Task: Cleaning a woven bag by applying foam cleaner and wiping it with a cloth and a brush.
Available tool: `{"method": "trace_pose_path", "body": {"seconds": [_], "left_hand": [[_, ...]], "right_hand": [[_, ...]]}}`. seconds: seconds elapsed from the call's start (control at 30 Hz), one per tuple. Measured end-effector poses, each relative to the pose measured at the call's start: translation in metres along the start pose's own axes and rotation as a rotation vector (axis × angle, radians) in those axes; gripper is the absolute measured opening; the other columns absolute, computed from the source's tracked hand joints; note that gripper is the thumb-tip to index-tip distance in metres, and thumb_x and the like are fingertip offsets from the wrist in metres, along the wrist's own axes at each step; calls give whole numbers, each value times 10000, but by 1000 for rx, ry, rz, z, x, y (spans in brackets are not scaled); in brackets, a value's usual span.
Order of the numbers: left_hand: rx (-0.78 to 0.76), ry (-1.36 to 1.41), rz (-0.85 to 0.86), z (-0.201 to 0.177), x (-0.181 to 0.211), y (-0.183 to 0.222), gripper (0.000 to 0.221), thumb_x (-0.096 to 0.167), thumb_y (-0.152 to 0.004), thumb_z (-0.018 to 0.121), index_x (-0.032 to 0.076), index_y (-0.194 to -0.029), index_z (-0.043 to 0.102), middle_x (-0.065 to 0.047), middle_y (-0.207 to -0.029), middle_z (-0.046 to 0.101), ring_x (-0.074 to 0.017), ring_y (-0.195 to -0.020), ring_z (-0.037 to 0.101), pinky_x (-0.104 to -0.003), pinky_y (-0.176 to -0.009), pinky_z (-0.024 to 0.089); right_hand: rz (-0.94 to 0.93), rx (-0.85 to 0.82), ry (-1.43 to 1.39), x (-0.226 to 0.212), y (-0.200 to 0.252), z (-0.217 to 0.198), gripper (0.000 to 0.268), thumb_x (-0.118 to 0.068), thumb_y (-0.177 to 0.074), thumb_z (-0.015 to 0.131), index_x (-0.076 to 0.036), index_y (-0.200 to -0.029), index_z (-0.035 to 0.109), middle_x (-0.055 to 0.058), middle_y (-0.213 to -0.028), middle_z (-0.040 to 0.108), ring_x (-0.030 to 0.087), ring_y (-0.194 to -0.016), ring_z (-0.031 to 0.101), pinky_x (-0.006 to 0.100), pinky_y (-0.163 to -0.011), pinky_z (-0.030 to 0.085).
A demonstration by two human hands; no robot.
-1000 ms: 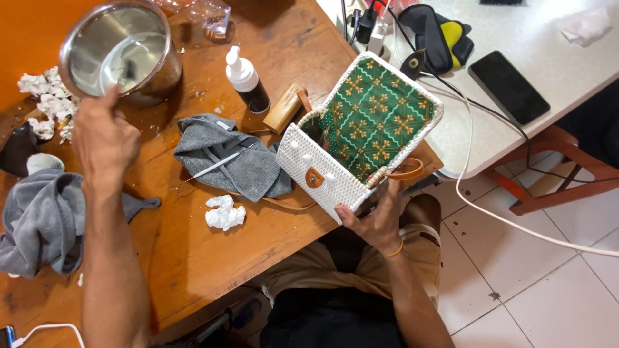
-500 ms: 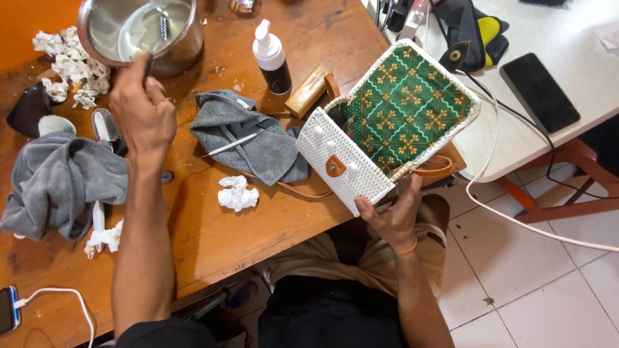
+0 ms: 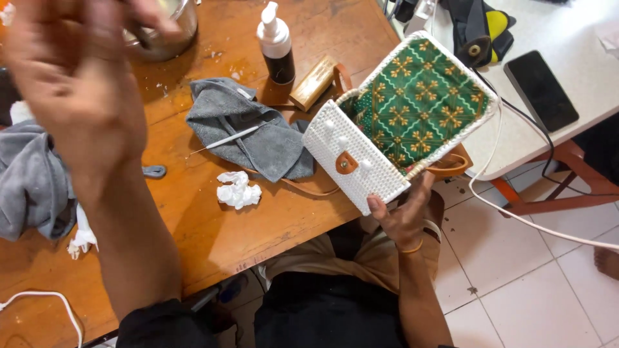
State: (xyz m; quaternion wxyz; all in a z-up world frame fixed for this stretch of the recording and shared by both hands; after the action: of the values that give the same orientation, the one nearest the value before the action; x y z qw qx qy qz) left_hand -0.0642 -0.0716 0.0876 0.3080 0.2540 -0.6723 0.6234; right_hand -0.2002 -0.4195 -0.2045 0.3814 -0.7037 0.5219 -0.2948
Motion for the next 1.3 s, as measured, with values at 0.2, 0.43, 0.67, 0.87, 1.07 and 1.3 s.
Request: {"method": "trace_pose_path", "body": {"seconds": [0.2, 0.43, 0.67, 0.87, 1.07, 1.3], "left_hand": [[-418, -288, 80, 64, 2, -9, 141, 68, -1154, 573, -45, -1196, 648, -163, -1113, 695, -203, -919, 635, -309, -783, 499], [-634, -574, 175, 83, -52, 4, 166, 60, -1058, 634, 44, -1199, 721, -99, -921, 677, -274, -723, 594, -419, -573, 417], [-700, -348, 61, 82, -57, 4, 101, 203, -983, 798, 107, -1016, 800, -14, -839, 668, -112, -674, 551, -255, -526, 417], [-666, -684, 24, 76, -76, 6, 132, 113, -924, 817, 109, -1051, 776, -46, -962, 769, -184, -787, 661, -406, -786, 445], [-712, -606, -23, 85, -87, 12, 116, 242, -904, 857, 167, -950, 782, -8, -910, 777, -181, -817, 682, -473, -927, 444], [-728, -533, 19, 91, -90, 16, 104, 217, -918, 840, 139, -958, 784, -11, -889, 778, -119, -753, 674, -368, -787, 456]], "right_hand": [[276, -80, -410, 6, -5, -5, 939, -396, -1013, 641, 88, -1595, 85, 284, -1660, 163, 397, -1582, 218, 511, -1335, 263], [506, -98, -753, -9, -70, -22, 831, -458, -945, 623, -17, -1540, 248, 180, -1407, 359, 337, -1367, 418, 487, -1169, 382], [408, -88, -686, 2, -34, -13, 889, -378, -986, 628, -11, -1614, 117, 248, -1679, 160, 404, -1573, 256, 551, -1311, 279], [415, -72, -683, 2, -36, -14, 868, -411, -1001, 602, -36, -1625, 130, 229, -1693, 141, 396, -1589, 227, 552, -1321, 245], [450, -73, -735, 4, -32, -13, 891, -400, -985, 624, -13, -1617, 130, 212, -1672, 187, 371, -1560, 270, 519, -1306, 273], [437, -62, -750, -2, -50, -18, 865, -420, -970, 623, -25, -1592, 170, 204, -1591, 259, 358, -1486, 324, 516, -1263, 294]]}}
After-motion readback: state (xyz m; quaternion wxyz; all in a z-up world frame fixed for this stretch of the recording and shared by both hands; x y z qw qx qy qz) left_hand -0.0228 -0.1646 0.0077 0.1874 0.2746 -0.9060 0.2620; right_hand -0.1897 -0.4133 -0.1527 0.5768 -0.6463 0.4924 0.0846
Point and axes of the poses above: each hand's wrist, its own y-axis away from the middle knuckle, its own z-axis out of the palm, x = y × z, the point moved 4 cm from there along -y, towards the middle knuckle
